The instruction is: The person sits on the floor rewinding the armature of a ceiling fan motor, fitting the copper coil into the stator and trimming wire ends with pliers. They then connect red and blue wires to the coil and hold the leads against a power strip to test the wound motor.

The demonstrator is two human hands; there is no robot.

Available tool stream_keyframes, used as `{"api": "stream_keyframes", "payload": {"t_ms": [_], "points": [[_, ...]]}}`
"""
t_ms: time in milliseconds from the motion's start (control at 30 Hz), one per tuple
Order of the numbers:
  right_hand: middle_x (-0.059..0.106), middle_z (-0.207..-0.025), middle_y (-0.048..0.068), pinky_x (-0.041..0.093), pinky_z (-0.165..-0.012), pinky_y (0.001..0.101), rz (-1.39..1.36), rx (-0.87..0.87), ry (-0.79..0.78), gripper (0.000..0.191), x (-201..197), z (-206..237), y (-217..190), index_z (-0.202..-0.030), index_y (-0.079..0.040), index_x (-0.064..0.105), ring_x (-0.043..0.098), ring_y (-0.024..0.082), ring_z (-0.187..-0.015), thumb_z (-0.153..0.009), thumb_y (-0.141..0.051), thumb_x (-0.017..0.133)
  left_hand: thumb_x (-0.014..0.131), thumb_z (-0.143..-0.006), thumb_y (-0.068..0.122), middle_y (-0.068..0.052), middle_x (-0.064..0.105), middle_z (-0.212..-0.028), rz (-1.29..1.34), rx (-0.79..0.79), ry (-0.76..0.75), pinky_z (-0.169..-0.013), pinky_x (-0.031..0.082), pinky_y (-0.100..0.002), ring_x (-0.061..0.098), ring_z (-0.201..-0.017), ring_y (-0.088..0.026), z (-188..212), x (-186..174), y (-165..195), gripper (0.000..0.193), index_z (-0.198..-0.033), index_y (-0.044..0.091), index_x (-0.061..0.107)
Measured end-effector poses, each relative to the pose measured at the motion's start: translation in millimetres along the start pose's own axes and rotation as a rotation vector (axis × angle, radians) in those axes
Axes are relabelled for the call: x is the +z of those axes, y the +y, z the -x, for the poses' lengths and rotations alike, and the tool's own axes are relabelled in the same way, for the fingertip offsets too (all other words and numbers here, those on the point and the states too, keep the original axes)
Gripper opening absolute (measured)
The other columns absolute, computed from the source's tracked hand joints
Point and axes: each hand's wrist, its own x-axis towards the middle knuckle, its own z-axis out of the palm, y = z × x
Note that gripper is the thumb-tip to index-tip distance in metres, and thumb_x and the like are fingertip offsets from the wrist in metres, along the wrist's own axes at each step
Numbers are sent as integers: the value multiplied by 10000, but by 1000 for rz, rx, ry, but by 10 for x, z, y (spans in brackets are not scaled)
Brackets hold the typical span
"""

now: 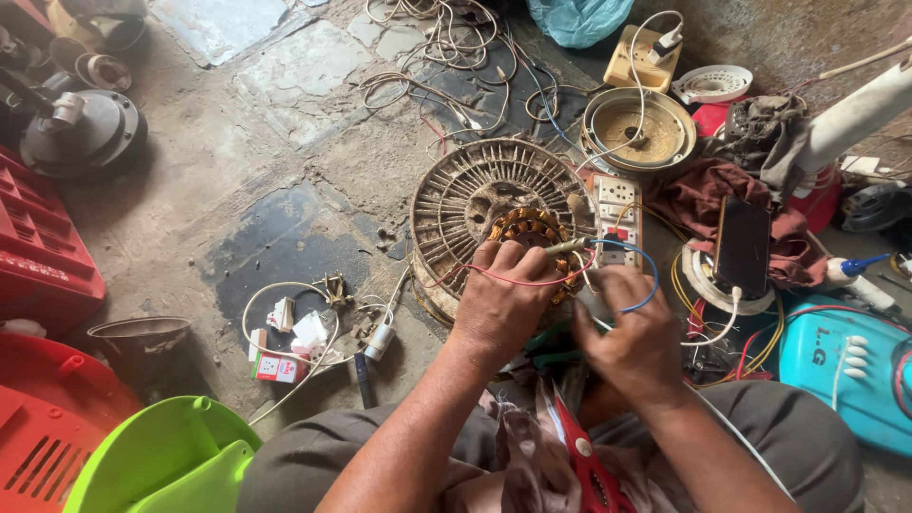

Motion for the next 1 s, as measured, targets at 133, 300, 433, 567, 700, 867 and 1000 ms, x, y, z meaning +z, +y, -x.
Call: {"api": "stream_keyframes", "payload": {"t_ms": [133, 300, 433, 567, 700, 867, 1000], "points": [[714, -1011, 83, 534, -835, 424, 107, -249, 9, 235, -74, -89, -115, -1051, -65, 750, 674, 297, -960, -817, -91, 756, 664, -839, 187, -19, 565, -959, 37, 4, -39, -932, 462, -440, 576, -984, -230, -1, -27, 0, 84, -919, 161, 667], [700, -906, 98, 526, -745, 363, -94, 63, -8, 111, 61, -79, -80, -959, -37, 737, 678, 265, -825, -908, -124, 783, 678, -839, 209, -13, 569, -959, 60, -8, -41, -918, 469, -430, 575, -984, -231, -8, -23, -30, 67, -894, 174, 663], [736, -887, 69, 540, -713, 282, -297, 295, -18, 87, 116, 15, 57, -1018, -15, 747, 702, 153, -781, -971, -84, 724, 682, -848, 196, -4, 604, -947, 70, 3, -53, -919, 474, -419, 595, -979, -221, 5, 9, -47, 55, -895, 178, 661], [762, -995, 31, 554, -808, 232, -670, 512, -24, 211, 41, 88, 182, -1159, -26, 728, 691, 70, -887, -955, -57, 684, 681, -848, 172, 6, 641, -953, 106, -1, -49, -940, 473, -415, 615, -972, -210, 36, 20, -55, 74, -919, 177, 664], [774, -1007, 31, 571, -807, 231, -656, 539, -73, 245, -42, 135, 216, -1182, -25, 723, 718, 72, -893, -944, -57, 672, 680, -824, 167, 10, 638, -953, 98, -5, -26, -948, 471, -419, 610, -964, -213, 41, 22, -38, 134, -957, 189, 687], [775, -908, 78, 560, -689, 269, -397, 481, -103, 197, -20, 178, 158, -1116, -22, 739, 701, 110, -780, -947, -91, 665, 682, -828, 177, 10, 638, -979, 89, -12, -31, -931, 462, -425, 606, -962, -212, 34, 27, -4, 160, -987, 176, 693], [767, -931, 89, 566, -723, 274, -357, 413, -28, 164, 45, 175, 93, -1070, -12, 729, 718, 117, -822, -945, -99, 668, 681, -819, 176, 9, 629, -959, 74, -19, -14, -960, 463, -437, 608, -968, -212, 34, 36, 5, 162, -981, 184, 689]]}}
